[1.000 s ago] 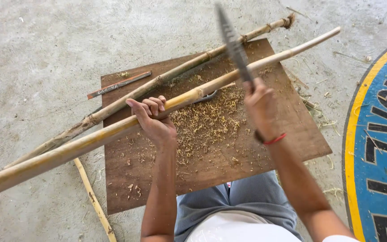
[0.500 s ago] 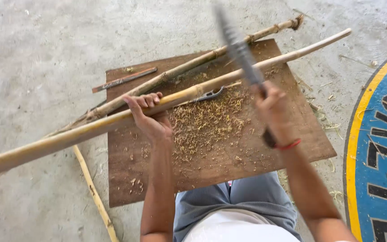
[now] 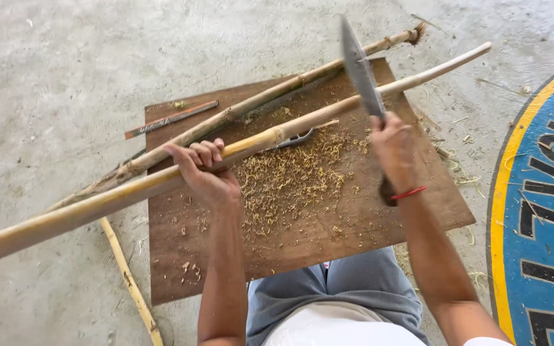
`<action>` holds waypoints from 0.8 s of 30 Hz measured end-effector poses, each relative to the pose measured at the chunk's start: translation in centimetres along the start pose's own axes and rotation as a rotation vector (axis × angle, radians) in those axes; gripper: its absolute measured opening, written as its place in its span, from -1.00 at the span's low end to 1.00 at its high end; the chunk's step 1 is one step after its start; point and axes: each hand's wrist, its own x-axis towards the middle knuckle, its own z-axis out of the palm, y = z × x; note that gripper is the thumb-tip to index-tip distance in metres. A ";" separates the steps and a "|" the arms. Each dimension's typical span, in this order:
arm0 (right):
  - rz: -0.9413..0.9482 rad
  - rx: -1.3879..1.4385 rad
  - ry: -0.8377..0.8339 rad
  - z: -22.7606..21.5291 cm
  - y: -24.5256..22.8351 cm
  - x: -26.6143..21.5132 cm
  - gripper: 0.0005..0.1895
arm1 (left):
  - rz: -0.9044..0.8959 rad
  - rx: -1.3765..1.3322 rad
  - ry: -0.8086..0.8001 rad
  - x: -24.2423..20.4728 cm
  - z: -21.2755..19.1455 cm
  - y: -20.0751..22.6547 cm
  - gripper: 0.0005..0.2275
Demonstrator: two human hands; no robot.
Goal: Scraping the outer layer of a bamboo pole with a large knife
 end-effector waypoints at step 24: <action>-0.359 0.226 -0.085 1.8 -4.0 -6.3 -0.64 | -0.076 0.011 -0.053 -1.8 1.7 -0.6 -0.62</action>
